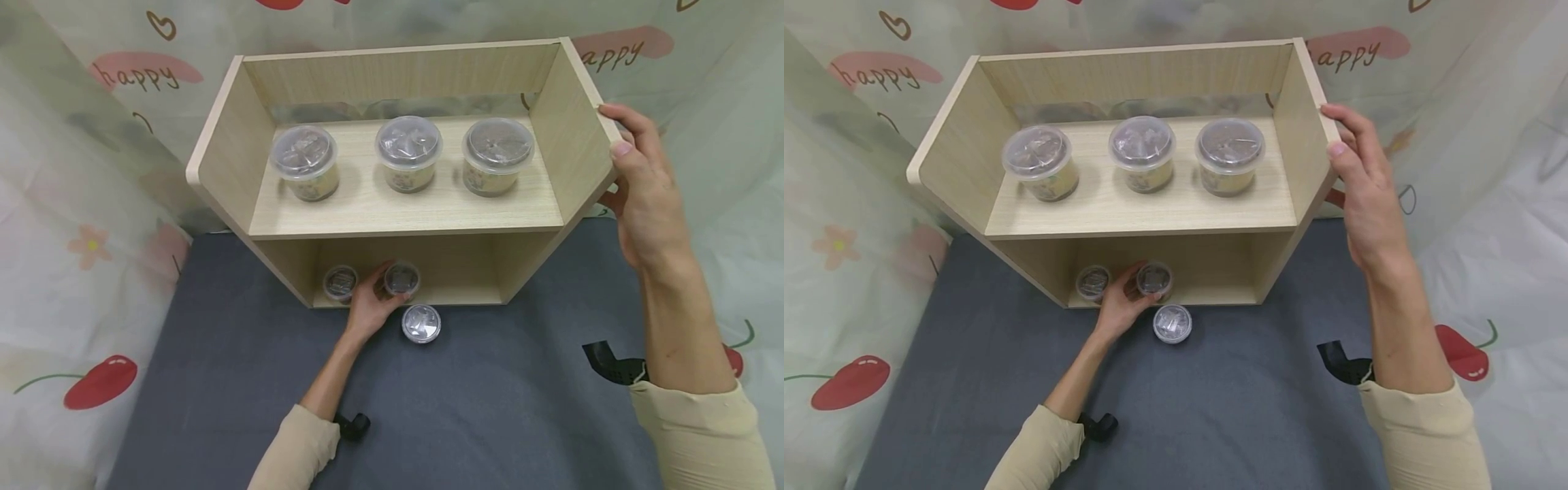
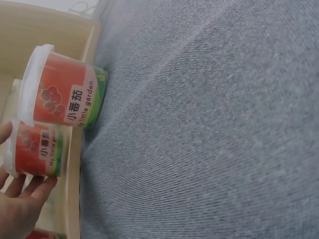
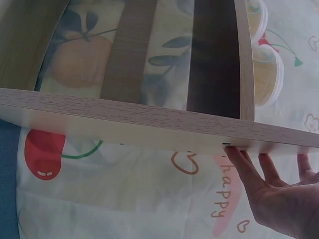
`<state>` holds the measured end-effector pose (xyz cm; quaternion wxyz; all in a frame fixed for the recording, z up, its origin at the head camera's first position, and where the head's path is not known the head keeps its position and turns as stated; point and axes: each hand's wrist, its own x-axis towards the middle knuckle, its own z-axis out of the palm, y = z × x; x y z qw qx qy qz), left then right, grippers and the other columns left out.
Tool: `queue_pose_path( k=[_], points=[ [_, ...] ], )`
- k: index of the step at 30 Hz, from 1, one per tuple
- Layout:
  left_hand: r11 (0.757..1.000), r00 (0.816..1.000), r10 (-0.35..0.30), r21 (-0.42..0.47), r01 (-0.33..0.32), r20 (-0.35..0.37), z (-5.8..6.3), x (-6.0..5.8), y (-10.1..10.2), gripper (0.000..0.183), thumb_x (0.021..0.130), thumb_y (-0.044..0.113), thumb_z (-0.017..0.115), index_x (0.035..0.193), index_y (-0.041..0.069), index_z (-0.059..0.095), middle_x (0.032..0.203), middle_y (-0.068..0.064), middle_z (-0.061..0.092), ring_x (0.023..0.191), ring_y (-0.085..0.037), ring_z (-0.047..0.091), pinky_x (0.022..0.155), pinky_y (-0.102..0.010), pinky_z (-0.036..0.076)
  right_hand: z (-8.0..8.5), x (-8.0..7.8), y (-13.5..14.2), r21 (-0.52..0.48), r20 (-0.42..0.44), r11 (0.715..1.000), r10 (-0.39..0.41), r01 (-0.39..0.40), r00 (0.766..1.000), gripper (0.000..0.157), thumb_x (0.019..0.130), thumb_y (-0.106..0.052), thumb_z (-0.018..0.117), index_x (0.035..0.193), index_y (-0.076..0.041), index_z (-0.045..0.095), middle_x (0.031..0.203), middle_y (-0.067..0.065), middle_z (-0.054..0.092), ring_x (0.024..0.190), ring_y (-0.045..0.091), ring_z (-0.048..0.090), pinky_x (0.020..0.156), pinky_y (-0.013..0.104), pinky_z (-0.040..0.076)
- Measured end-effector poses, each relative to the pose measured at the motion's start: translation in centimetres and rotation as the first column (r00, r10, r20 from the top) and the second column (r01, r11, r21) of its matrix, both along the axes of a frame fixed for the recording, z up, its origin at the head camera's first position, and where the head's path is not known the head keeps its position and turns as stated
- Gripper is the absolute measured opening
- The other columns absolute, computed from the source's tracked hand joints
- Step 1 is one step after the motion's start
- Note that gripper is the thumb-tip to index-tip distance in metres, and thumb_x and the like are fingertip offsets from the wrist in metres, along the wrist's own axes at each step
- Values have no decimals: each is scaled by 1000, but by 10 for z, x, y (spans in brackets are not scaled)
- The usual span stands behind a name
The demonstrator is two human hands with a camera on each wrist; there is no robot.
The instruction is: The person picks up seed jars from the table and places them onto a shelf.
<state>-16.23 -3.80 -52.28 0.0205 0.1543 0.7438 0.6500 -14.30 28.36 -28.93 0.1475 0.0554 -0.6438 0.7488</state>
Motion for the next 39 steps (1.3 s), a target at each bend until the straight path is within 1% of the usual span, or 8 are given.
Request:
queue_pose_path(
  k=[7,14,22,25,29,32,35,39],
  points=[
    [1000,1000,-1,15,1,-1,-4,1,-1,66,78,-11,76,137,-16,47,136,-37,49,123,-50,52,101,-52,45,0,0,-2,27,2,999,-20,20,1000,38,99,-21,48,136,-20,54,141,11,42,113,27,46,80,38,42],
    [999,998,48,-4,-48,-36,-44,-12,0,70,76,-3,83,139,-2,53,137,-25,53,122,-42,56,99,-42,49,1,0,-2,11,2,1000,-29,29,1000,38,98,-21,48,135,-19,55,139,10,42,109,27,47,78,37,43],
    [995,995,97,-8,-97,-37,-46,-10,3,70,74,-3,84,138,-1,55,137,-22,53,123,-35,57,98,-34,49,0,-1,-1,7,-1,1000,-22,22,1000,38,98,-20,48,135,-19,55,140,11,43,109,27,48,78,37,42],
    [994,993,108,-16,-109,-40,-42,-7,4,71,74,-5,84,138,-4,53,136,-25,53,122,-38,56,98,-39,50,-1,-1,-1,18,4,1000,-23,23,1000,38,98,-20,47,135,-19,54,140,11,43,109,27,48,78,37,42],
    [994,993,105,-21,-107,-58,-21,2,4,69,74,-9,80,136,-12,51,134,-33,51,120,-48,54,98,-51,48,-2,0,-2,35,6,999,-27,27,1000,38,98,-21,47,136,-20,54,140,10,41,109,27,46,79,38,41],
    [995,994,98,-15,-99,-56,-5,7,4,67,75,-11,79,135,-15,49,134,-36,50,119,-51,52,97,-55,47,-2,0,-2,35,2,999,-28,28,1000,39,98,-21,47,136,-20,54,139,10,40,109,27,45,78,37,41],
    [995,994,95,-5,-95,-49,0,10,3,65,76,-12,77,135,-16,49,135,-36,49,120,-52,52,98,-56,47,-1,-1,-2,35,-3,999,-28,28,1000,39,98,-21,47,136,-20,54,139,10,40,109,26,45,78,37,41],
    [995,994,97,17,-96,-54,3,12,1,64,77,-13,76,135,-16,48,136,-36,47,117,-54,52,98,-58,46,0,0,-3,30,1,999,-30,30,1000,38,98,-21,47,136,-20,54,139,10,41,108,26,46,78,37,42]
  ],
)
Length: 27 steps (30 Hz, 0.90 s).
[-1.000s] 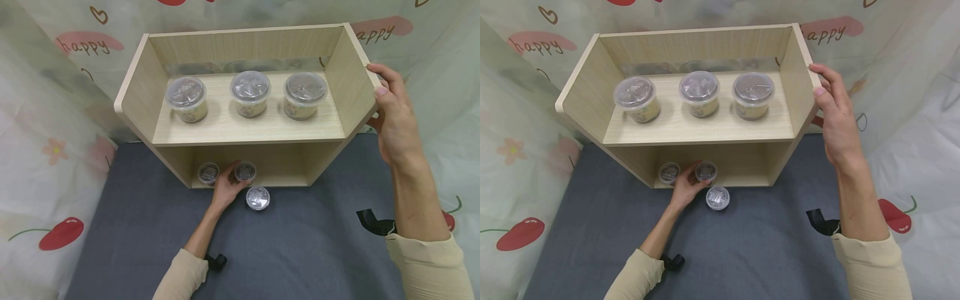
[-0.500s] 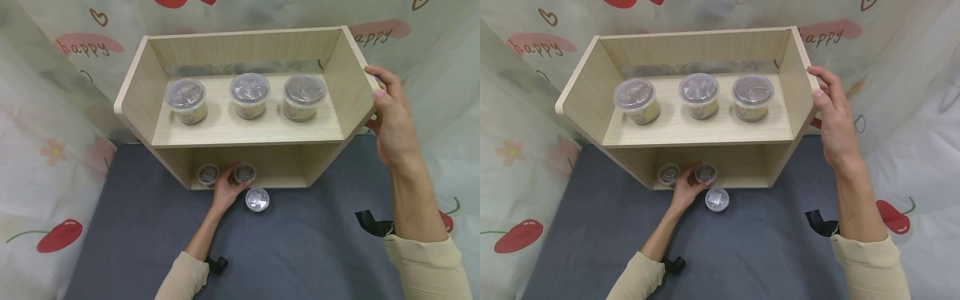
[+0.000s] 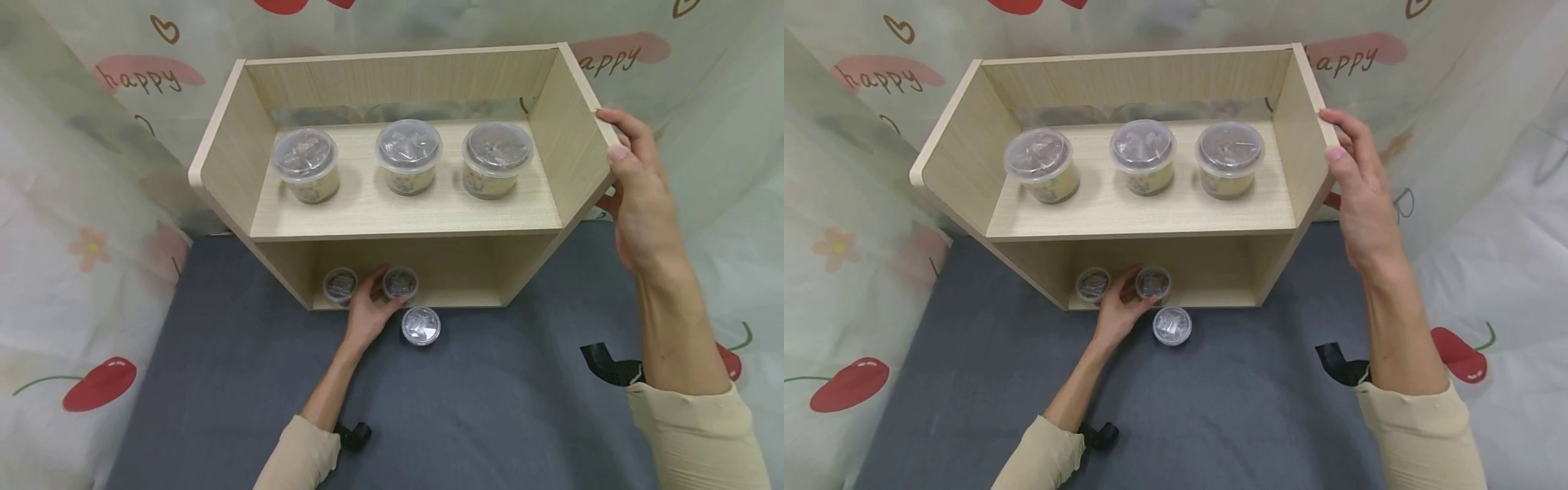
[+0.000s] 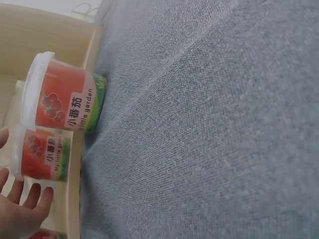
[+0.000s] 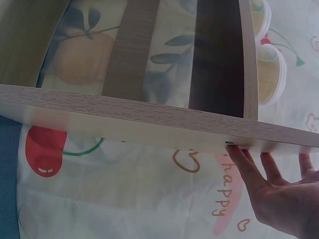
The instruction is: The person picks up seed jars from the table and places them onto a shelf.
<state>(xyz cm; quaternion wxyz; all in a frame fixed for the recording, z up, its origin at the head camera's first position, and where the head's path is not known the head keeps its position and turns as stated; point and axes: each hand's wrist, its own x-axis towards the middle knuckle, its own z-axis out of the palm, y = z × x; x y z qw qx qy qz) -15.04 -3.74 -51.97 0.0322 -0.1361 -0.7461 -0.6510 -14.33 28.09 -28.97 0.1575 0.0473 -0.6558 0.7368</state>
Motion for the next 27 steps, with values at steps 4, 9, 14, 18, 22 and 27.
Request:
queue_pose_path(
  k=[4,9,14,18,22,27],
  points=[
    [1000,1000,5,11,-5,-13,3,4,-4,63,79,-12,76,135,-15,48,137,-35,48,118,-55,52,98,-61,44,1,0,-1,-5,5,1000,-2,2,1000,38,99,-21,47,136,-20,55,139,10,42,108,26,47,77,37,42],
    [1000,1000,-7,24,7,-19,4,9,-7,62,80,-11,75,135,-15,48,134,-36,50,122,-54,50,99,-63,42,0,0,0,0,5,1000,-9,9,1000,38,98,-21,47,135,-21,55,138,9,41,107,26,47,77,36,43],
    [1000,999,-16,24,17,-36,3,13,-9,60,81,-10,75,135,-15,49,133,-36,51,124,-52,49,98,-63,43,0,-1,0,-4,3,1000,10,-10,1000,38,99,-21,47,136,-20,54,138,10,44,107,26,49,77,37,44],
    [1000,999,-15,17,15,-43,5,18,-11,60,81,-10,75,135,-14,49,133,-36,51,125,-52,49,97,-64,43,-1,-2,0,-6,-5,1000,24,-24,1000,37,100,-21,47,136,-19,54,136,11,45,105,25,51,76,36,46],
    [1000,999,-11,7,11,-40,9,24,-12,60,82,-9,75,136,-12,49,134,-35,50,125,-51,48,96,-66,43,-1,-2,0,-2,-14,1000,20,-20,1000,38,99,-21,48,136,-19,54,136,11,44,105,26,50,76,36,46],
    [1000,999,5,9,-5,-48,11,32,-13,59,81,-10,75,134,-13,50,130,-37,50,121,-54,49,94,-65,44,-1,-1,1,1,-16,1000,12,-12,1000,38,99,-22,49,136,-20,54,138,11,43,106,26,48,76,37,44]
  ],
)
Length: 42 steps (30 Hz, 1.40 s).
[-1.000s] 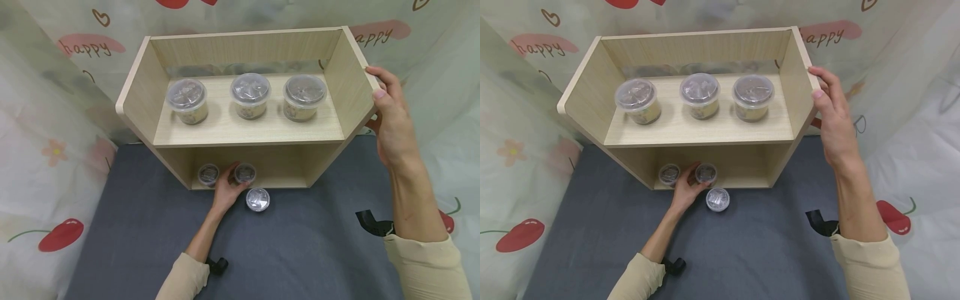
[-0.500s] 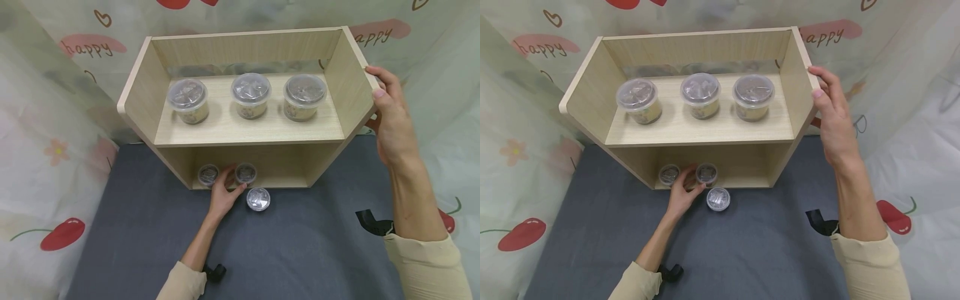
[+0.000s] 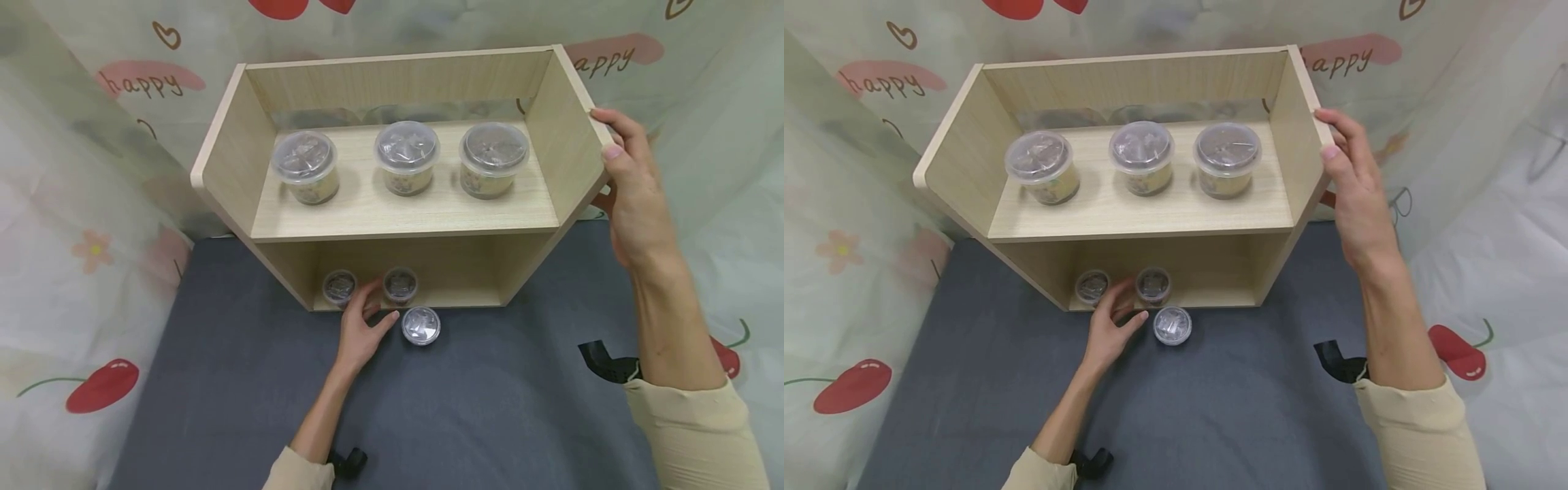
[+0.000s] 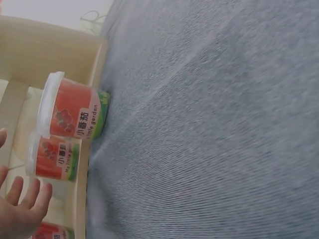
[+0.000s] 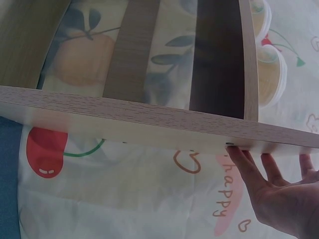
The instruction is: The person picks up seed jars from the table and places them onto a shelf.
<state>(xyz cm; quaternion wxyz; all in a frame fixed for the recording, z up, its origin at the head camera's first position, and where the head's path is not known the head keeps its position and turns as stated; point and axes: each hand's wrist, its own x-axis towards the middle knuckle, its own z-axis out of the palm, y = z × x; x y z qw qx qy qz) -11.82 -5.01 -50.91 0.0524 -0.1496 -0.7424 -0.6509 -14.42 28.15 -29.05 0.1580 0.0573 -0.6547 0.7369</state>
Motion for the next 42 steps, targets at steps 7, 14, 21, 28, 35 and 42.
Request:
queue_pose_path(
  k=[7,14,21,28,35,42],
  points=[
    [999,999,11,32,-12,45,-6,10,-4,59,80,-12,75,133,-15,50,127,-37,54,113,-55,55,90,-66,46,-1,0,-1,5,-2,1000,-8,8,1000,38,98,-22,49,136,-20,54,137,11,43,105,26,48,75,37,44],
    [999,998,-19,37,17,61,-13,19,-5,50,82,-10,74,128,-16,55,124,-34,60,110,-53,59,89,-64,47,-1,0,0,7,-2,1000,-18,18,1000,38,99,-21,47,136,-20,54,135,10,44,104,25,49,75,37,44],
    [997,994,-74,45,70,81,-20,22,-5,46,82,-9,74,125,-15,57,120,-36,60,111,-54,58,92,-63,46,-1,1,-1,22,5,1000,-19,19,1000,38,99,-22,46,136,-21,54,137,10,43,106,25,48,76,36,44],
    [993,986,-122,16,121,112,-22,22,-3,47,83,-8,74,127,-13,58,125,-34,59,115,-51,57,95,-60,46,0,1,-1,25,0,1000,-16,16,1000,38,100,-22,46,137,-21,54,139,10,41,108,26,46,78,37,43],
    [983,974,-183,-12,186,131,-23,22,0,50,83,-10,73,130,-11,57,132,-29,58,122,-47,55,100,-59,43,-1,1,-1,33,1,999,-17,17,1000,38,99,-25,49,137,-22,53,140,10,40,109,26,46,78,38,41],
    [975,970,-218,-17,221,112,-41,16,5,55,82,-11,74,133,-11,55,133,-30,56,121,-45,56,99,-56,45,-1,1,-2,33,0,999,-25,25,1000,39,99,-25,48,138,-22,54,141,9,38,110,26,45,79,38,41]
  ],
)
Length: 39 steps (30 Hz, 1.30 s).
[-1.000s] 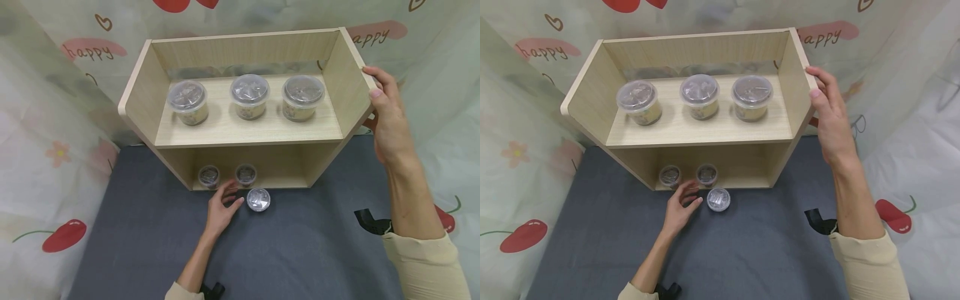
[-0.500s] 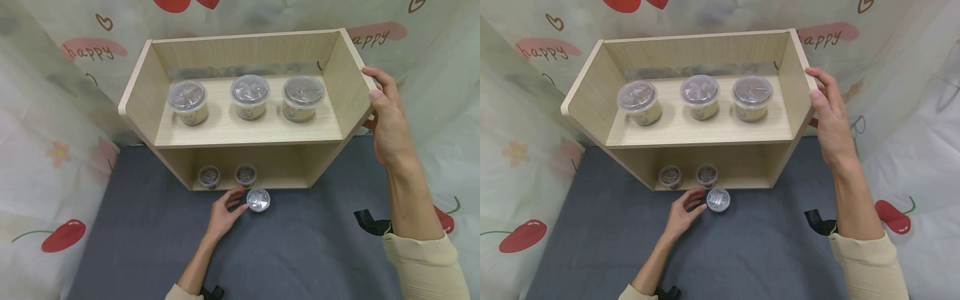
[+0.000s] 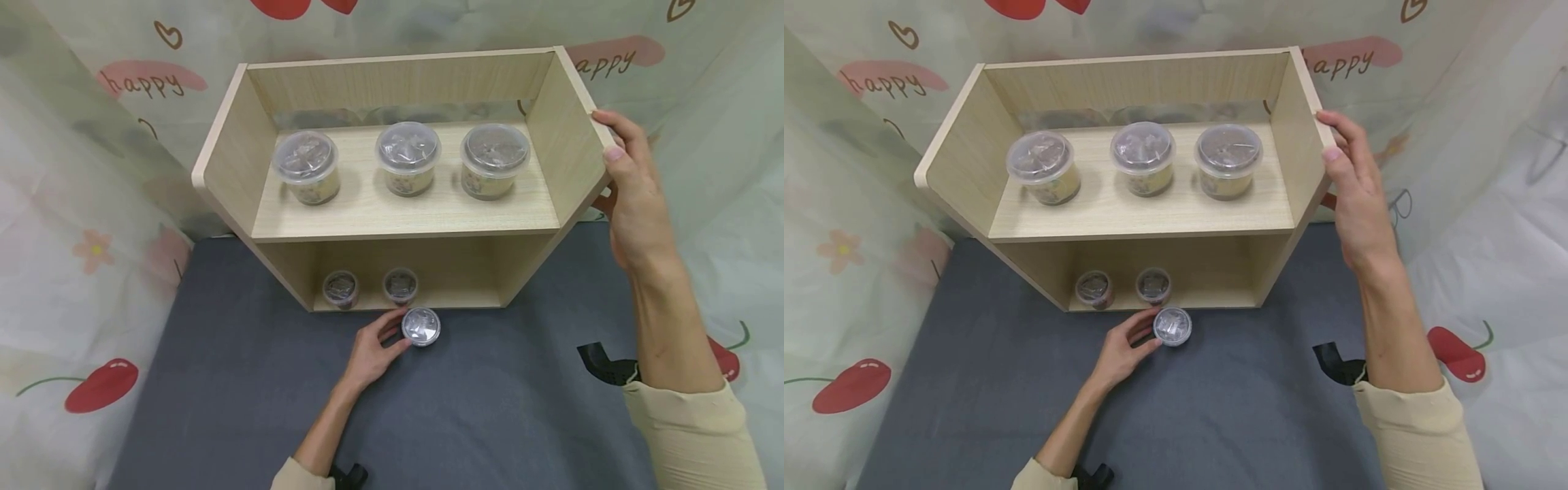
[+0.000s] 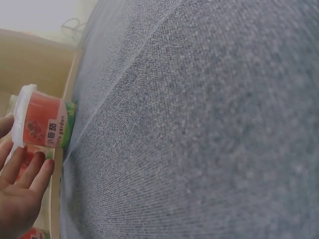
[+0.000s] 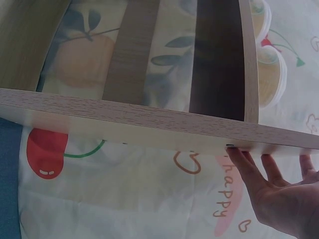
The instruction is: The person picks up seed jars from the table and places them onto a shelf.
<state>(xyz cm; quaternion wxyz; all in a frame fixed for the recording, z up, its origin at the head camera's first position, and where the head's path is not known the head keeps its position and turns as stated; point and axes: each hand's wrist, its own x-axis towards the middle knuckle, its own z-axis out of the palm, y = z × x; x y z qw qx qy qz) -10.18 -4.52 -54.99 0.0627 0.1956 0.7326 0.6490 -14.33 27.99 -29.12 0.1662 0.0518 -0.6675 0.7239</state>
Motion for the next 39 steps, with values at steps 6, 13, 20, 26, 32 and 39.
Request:
queue_pose_path(
  k=[6,13,20,26,32,39],
  points=[
    [999,1000,11,-45,-11,-2,-22,-6,2,60,81,-3,79,136,1,57,134,-17,60,119,-33,60,97,-43,51,0,0,0,-4,0,1000,0,0,1000,39,100,-24,48,138,-21,54,141,10,38,111,27,44,80,38,41],
    [996,999,-26,-87,24,-22,-24,-8,5,63,81,5,82,138,5,56,135,-9,56,120,-28,59,97,-36,51,0,0,1,2,6,1000,0,0,1000,39,100,-25,48,138,-22,54,142,9,38,111,27,46,80,39,41],
    [993,997,-81,-82,82,18,-26,-10,10,70,81,1,81,143,3,50,143,-11,53,128,-26,54,101,-34,48,1,1,0,3,13,1000,-5,5,1000,39,100,-26,48,138,-22,54,142,9,38,110,27,46,80,39,41],
    [991,997,-79,-106,78,-4,-23,-10,13,73,78,3,84,143,7,52,138,-10,56,120,-25,59,96,-38,52,1,0,0,8,11,1000,-15,15,1000,39,99,-26,48,138,-22,54,142,9,37,111,27,45,80,39,40],
    [989,996,-87,-124,84,-23,-17,-12,19,72,75,1,86,139,2,54,133,-14,56,117,-30,60,95,-41,52,0,0,0,7,5,1000,-13,13,1000,39,99,-26,49,138,-22,54,142,9,37,111,27,44,80,39,39],
    [990,997,-75,-120,76,10,-26,-14,26,71,75,9,88,139,10,56,129,-8,59,117,-23,61,94,-31,52,1,0,0,14,11,1000,-12,12,1000,39,100,-25,47,138,-22,53,141,9,38,110,27,46,79,38,41]
  ],
)
